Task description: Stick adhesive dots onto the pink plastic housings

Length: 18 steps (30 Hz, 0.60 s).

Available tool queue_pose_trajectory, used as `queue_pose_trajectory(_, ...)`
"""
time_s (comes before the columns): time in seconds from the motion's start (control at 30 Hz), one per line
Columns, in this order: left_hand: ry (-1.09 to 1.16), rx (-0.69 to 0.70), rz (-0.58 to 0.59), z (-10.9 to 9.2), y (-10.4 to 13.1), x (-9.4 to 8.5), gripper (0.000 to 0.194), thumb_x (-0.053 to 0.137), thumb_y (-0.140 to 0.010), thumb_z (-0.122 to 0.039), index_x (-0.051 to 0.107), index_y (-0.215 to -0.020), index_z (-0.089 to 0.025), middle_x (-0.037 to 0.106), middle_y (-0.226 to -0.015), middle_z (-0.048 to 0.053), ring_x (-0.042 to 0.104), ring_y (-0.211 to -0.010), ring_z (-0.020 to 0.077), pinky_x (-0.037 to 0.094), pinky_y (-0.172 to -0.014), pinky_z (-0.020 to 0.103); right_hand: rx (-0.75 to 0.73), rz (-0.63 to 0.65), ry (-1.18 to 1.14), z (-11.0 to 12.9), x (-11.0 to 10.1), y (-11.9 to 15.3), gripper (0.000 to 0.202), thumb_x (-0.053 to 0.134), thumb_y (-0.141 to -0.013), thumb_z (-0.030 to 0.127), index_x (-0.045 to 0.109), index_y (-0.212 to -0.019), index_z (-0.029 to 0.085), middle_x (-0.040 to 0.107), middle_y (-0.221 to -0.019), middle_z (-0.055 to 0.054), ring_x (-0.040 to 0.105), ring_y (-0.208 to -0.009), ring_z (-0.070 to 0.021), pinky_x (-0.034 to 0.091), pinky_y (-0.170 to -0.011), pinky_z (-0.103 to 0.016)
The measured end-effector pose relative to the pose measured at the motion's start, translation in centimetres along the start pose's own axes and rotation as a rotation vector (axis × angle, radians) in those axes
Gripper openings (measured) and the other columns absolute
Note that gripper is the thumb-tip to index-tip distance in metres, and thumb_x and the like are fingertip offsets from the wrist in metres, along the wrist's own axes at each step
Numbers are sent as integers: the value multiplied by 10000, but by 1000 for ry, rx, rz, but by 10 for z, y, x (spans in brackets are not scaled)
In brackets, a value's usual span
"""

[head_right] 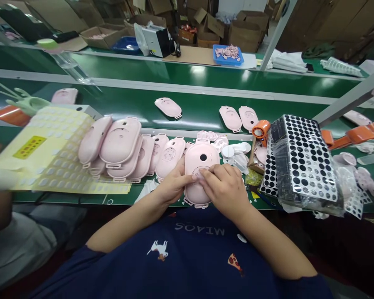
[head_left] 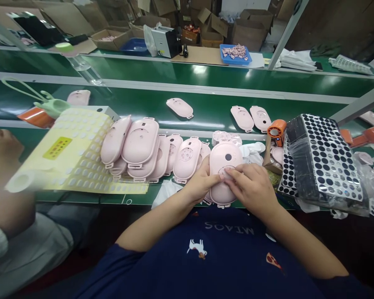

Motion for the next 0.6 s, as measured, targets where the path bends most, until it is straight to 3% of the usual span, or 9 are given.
queue_pose_trajectory(0.17,-112,-25,-7,-1,2,-7,871,886,-663,-320,471,-1421,-211,646,-1320,129,572,-1287,370,433,-1105,527,-78,33,-152,-10,0,5,176,602,-992,284,753,-1073,241,708,-918,-36,544,-857,-200,372,-806,-356)
queue_pose_trajectory(0.33,-164,-41,14,0,5,-4,893,885,-670,-317,445,-1439,-202,630,-1344,151,553,-1313,384,436,-1107,533,8,-81,-185,-4,10,9,129,619,-960,196,737,-1011,206,710,-880,-38,569,-827,-189,396,-777,-354)
queue_pose_trajectory(0.43,-198,12,-21,-3,7,-7,886,883,-650,-280,464,-1428,-226,621,-1359,127,541,-1323,367,422,-1124,515,-13,-162,-232,-11,6,14,106,640,-936,178,720,-980,231,698,-848,-15,583,-798,-179,414,-779,-359)
queue_pose_trajectory(0.53,-206,116,-111,-14,-13,-21,893,871,-614,-264,464,-1409,-250,628,-1329,103,572,-1276,352,454,-1095,510,-10,-291,-319,-27,-5,26,133,657,-905,138,688,-965,252,653,-795,10,584,-742,-163,443,-771,-359)
queue_pose_trajectory(0.6,-213,169,-186,-27,-48,-32,911,841,-613,-220,433,-1427,-258,632,-1306,99,597,-1240,337,486,-1062,499,53,-318,-344,-35,-8,35,155,652,-895,113,674,-976,244,645,-805,2,590,-745,-165,460,-757,-354)
Point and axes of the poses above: each hand's wrist, its own y-axis away from the middle knuckle, its own x-axis out of the palm, z = x × y, the point moved 1 cm from there along -y, towards the middle knuckle
